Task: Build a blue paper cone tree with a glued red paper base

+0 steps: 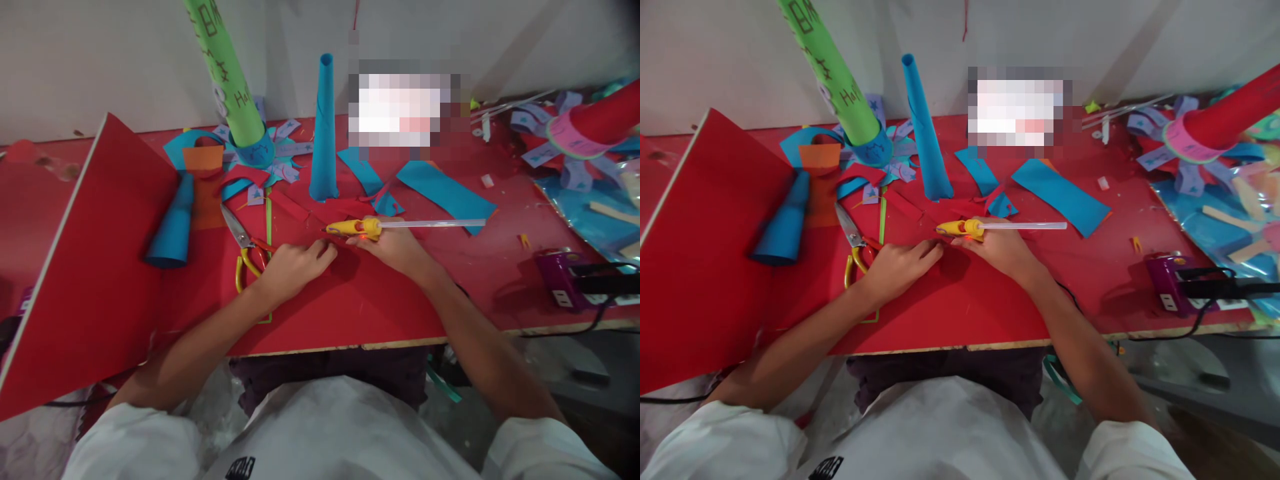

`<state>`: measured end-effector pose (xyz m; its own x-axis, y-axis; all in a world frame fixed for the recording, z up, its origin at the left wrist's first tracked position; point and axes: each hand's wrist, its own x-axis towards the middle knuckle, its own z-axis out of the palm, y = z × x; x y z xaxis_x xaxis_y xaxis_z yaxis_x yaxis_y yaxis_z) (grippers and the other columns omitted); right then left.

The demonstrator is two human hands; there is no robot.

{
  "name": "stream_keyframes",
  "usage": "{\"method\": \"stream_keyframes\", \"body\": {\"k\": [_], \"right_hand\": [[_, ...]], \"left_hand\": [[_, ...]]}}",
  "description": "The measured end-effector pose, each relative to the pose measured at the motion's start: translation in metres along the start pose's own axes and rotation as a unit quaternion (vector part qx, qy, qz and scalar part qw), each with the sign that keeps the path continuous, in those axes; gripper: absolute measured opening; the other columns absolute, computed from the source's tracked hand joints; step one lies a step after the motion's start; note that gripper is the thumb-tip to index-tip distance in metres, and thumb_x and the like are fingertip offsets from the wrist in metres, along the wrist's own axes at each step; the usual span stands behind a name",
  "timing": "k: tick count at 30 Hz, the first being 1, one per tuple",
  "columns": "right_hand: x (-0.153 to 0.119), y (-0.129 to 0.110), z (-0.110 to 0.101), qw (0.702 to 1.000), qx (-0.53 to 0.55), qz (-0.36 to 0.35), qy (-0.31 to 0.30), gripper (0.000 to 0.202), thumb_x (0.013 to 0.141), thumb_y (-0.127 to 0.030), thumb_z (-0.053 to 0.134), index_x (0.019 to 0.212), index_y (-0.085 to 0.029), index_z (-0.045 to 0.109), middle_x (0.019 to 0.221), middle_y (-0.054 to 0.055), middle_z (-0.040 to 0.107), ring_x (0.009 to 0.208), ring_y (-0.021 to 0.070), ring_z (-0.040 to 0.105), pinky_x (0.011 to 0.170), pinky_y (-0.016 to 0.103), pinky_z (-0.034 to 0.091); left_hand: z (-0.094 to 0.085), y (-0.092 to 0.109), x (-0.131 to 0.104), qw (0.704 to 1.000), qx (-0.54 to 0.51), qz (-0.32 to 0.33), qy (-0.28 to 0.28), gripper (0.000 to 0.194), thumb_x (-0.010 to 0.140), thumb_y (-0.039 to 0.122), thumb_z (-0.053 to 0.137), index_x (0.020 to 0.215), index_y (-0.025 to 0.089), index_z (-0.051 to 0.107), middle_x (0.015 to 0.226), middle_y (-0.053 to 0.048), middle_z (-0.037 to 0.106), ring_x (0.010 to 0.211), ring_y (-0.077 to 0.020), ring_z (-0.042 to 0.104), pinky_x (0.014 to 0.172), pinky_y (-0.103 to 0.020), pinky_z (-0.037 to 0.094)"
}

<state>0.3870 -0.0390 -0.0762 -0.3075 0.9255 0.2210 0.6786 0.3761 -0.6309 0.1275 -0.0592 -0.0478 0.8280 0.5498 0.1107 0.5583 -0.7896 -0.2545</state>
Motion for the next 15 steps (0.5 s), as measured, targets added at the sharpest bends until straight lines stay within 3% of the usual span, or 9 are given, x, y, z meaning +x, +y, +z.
{"method": "stream_keyframes", "body": {"k": [15], "right_hand": [[-0.0058,0.0014,-0.0034,0.999,-0.038,-0.004,-0.007,0.039,0.1,-0.061,0.063,0.094,-0.024,0.076,0.095,0.008,0.078,0.09,0.0294,0.073,0.08,0.042,0.051]], "left_hand": [[0.0014,0.0001,-0.001,1.0,-0.009,-0.003,-0.017,0.037,0.097,0.002,0.046,0.129,0.017,0.06,0.111,-0.008,0.076,0.066,-0.018,0.072,0.043,-0.032,0.034]]}}
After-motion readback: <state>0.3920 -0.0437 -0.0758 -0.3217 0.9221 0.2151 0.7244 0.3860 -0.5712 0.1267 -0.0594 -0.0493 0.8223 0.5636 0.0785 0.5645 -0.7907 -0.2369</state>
